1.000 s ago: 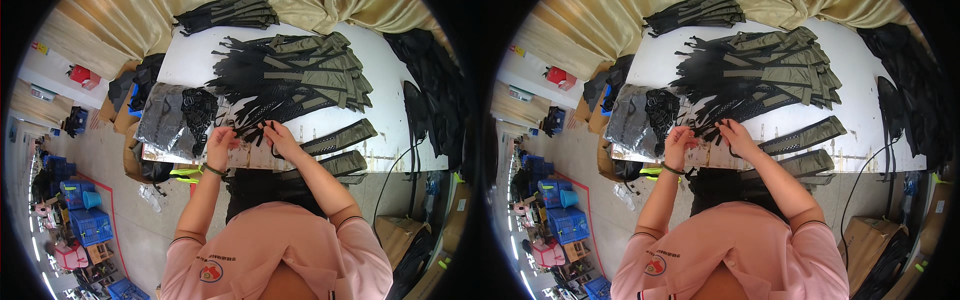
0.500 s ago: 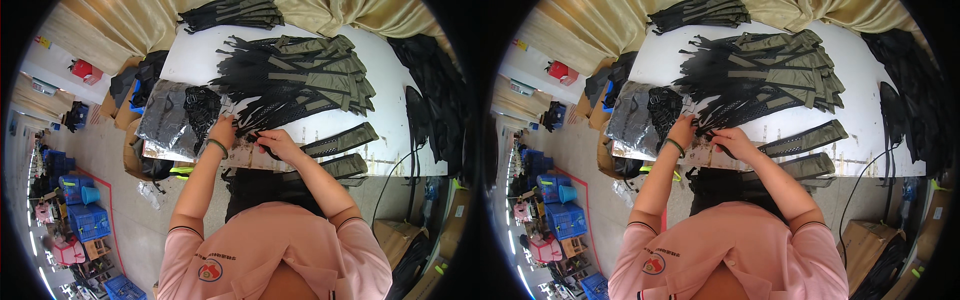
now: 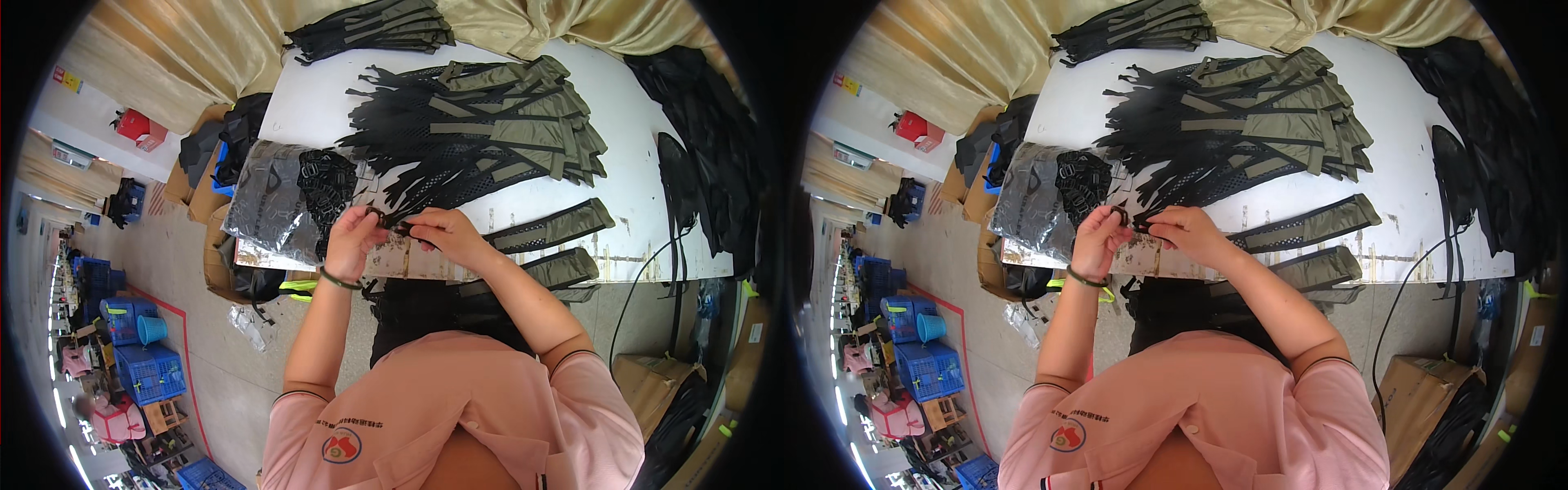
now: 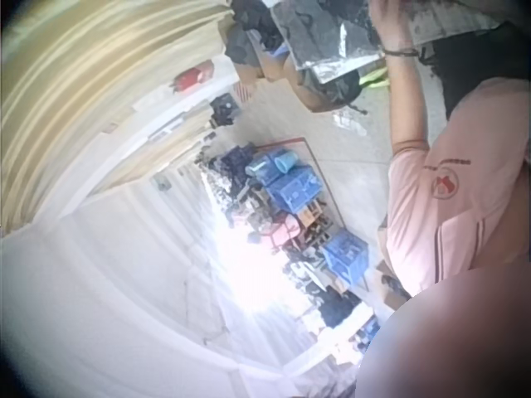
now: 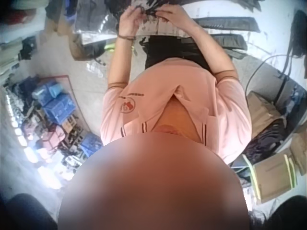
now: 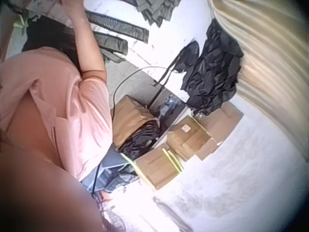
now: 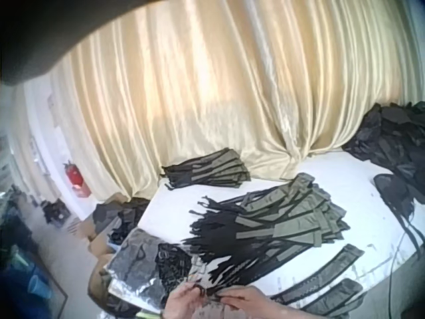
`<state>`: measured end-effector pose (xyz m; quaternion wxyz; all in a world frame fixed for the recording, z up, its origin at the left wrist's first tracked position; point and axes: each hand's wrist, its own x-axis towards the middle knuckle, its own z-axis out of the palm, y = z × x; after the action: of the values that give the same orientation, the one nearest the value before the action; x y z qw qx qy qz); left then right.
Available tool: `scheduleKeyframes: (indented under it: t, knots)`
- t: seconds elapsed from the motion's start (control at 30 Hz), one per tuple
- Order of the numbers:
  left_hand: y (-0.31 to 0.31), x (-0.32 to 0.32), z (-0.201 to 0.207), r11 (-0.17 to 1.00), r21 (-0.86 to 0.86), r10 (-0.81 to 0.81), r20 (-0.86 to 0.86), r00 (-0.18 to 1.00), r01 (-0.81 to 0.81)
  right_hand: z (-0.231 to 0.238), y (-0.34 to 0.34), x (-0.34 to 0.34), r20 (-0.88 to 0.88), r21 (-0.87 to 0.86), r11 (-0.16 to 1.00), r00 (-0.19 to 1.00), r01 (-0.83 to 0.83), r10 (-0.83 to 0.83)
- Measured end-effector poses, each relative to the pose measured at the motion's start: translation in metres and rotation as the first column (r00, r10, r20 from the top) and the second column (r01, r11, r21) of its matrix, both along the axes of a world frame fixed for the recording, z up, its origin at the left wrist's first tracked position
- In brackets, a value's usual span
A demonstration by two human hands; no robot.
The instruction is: Sorting and bundling black mesh straps at a manufacturing workstation.
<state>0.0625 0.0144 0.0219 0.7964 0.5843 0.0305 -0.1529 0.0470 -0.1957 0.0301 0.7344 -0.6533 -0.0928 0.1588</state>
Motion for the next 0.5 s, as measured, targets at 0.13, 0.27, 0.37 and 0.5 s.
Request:
scheduleKeyframes:
  t: [0.13,0.27,0.37,0.5]
  knots:
    - [0.001,-0.024,0.003,0.906,-0.422,-0.055,-0.169,0.984,-0.022,0.012,0.003,-0.001,0.058,-0.013,0.997,0.996,-0.070,0.071]
    - [-0.005,-0.038,0.002,0.817,-0.577,-0.144,-0.207,0.968,-0.002,0.014,0.005,-0.004,-0.006,0.075,0.993,0.996,-0.090,0.091]
    - [-0.013,-0.042,0.008,0.816,-0.578,-0.166,-0.210,0.964,0.015,0.020,0.003,-0.007,-0.066,0.068,0.993,0.993,-0.092,0.096]
    - [-0.013,-0.042,0.004,0.821,-0.570,-0.169,-0.176,0.970,0.039,0.018,-0.002,-0.011,-0.059,0.047,0.993,0.992,-0.109,0.112]
